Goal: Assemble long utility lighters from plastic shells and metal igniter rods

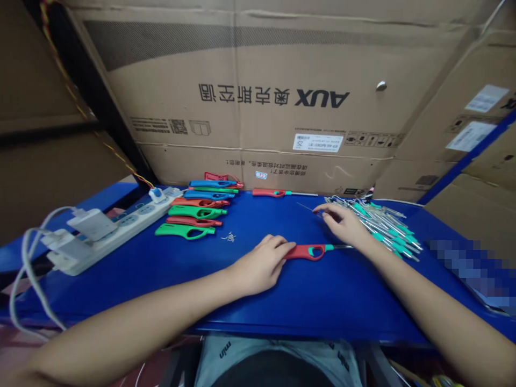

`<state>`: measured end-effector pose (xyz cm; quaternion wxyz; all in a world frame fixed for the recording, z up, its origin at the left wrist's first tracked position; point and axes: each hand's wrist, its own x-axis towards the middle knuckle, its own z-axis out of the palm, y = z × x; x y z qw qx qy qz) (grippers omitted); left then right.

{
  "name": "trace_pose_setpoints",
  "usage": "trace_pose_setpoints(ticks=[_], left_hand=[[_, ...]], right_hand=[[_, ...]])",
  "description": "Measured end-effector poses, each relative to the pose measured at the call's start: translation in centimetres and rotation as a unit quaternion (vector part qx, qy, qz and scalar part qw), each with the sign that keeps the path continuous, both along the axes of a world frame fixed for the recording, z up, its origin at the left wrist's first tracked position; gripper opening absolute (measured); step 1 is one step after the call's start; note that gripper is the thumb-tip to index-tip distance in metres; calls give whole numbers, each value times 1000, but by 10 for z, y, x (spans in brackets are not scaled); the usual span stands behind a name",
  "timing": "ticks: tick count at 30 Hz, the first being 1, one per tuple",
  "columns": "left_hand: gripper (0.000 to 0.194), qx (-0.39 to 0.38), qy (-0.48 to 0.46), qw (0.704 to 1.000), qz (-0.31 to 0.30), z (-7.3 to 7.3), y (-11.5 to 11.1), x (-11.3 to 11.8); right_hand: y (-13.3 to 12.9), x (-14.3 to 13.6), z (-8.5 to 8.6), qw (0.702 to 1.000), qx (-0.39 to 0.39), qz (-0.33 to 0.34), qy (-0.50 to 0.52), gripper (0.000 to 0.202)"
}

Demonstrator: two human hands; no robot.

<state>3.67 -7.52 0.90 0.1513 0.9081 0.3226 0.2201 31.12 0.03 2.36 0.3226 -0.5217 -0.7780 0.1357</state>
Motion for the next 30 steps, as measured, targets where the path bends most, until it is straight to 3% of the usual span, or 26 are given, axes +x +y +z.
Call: trace_pose_setpoints(ticks=[2, 4, 10, 18, 24, 30], left_hand=[[40, 4, -2, 1000, -13, 1, -2, 0], [39, 6, 4, 999, -31, 2, -1, 0], [44, 12, 5, 998, -62, 5, 6, -1], [39, 19, 7, 998, -57, 5, 7, -1], [41, 12, -6, 998, -60, 3, 8, -3], [41, 16, -10, 998, -62, 3, 10, -4]], right_hand=[[-3, -21, 4, 989, -80, 56, 111, 35], [-4, -44, 6, 970, -149, 114, 155, 36], [0, -101, -1, 931, -231, 252, 127, 35], [5, -110, -10, 937, -241, 200, 157, 34], [0, -108, -7, 930, -240, 184, 208, 38], [-6, -105, -7, 939, -227, 167, 199, 40]])
